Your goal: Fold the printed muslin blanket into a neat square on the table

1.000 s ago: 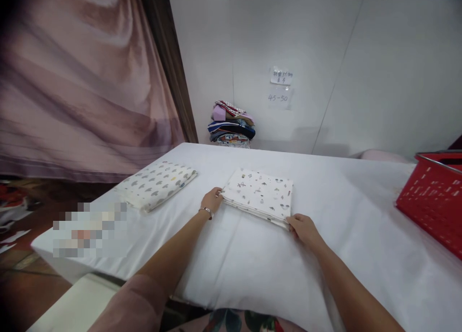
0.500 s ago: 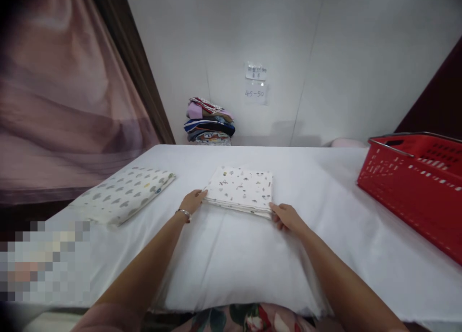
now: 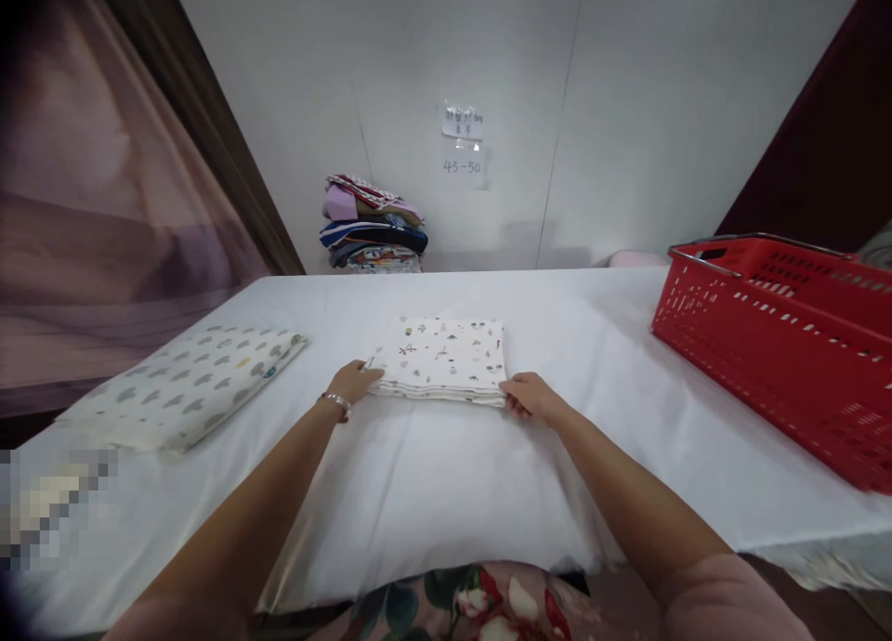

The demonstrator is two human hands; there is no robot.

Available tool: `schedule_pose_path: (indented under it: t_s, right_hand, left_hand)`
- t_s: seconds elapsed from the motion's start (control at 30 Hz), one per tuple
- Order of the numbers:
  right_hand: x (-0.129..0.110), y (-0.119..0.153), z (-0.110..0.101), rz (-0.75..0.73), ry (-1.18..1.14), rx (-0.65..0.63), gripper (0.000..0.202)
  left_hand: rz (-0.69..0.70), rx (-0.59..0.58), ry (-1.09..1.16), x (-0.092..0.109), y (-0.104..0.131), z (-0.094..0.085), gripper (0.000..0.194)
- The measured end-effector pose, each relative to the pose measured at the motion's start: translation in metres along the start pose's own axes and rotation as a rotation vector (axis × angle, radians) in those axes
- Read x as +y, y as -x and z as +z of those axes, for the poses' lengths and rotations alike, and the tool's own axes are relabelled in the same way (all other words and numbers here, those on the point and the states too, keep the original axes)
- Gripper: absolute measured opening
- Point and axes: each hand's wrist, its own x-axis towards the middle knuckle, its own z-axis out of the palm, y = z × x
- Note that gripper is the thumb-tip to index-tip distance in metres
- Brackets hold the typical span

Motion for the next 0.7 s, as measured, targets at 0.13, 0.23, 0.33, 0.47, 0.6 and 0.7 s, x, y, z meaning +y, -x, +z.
schedule_pose_path:
  t_s: [0.13,0.23,0.33,0.47,0.6,0.7]
  right_hand:
    - [0.004,0.007,-0.011,0.012,0.030,-0.041,0.026]
    - [0.009,0.011,-0.012,0.007,0.100,-0.073,0.031]
    - [0.012,0.015,-0.011,-0.115,0.214,0.062,0.034]
    - [0.020,0.028,-0.015,-0.502,0.456,0.369,0.028]
    - [0.030,0.040,-0.015,-0.868,0.743,0.350,0.039]
    - [0.034,0.042,-0.009,-0.978,0.888,0.306,0.043]
  left_hand:
    - [-0.060,-0.089,0.121,-0.007,0.026,0.001,0.049]
    - [-0.091,-0.120,0.104,-0.012,0.039,0.003,0.050]
    - [-0.030,-0.065,0.022,-0.014,0.046,0.002,0.058]
    - [0.349,0.193,-0.086,-0.016,0.057,0.002,0.058]
    - [0.837,0.231,-0.255,-0.015,0.072,0.007,0.042]
    - [0.938,0.203,-0.349,-0.012,0.076,0.011,0.034]
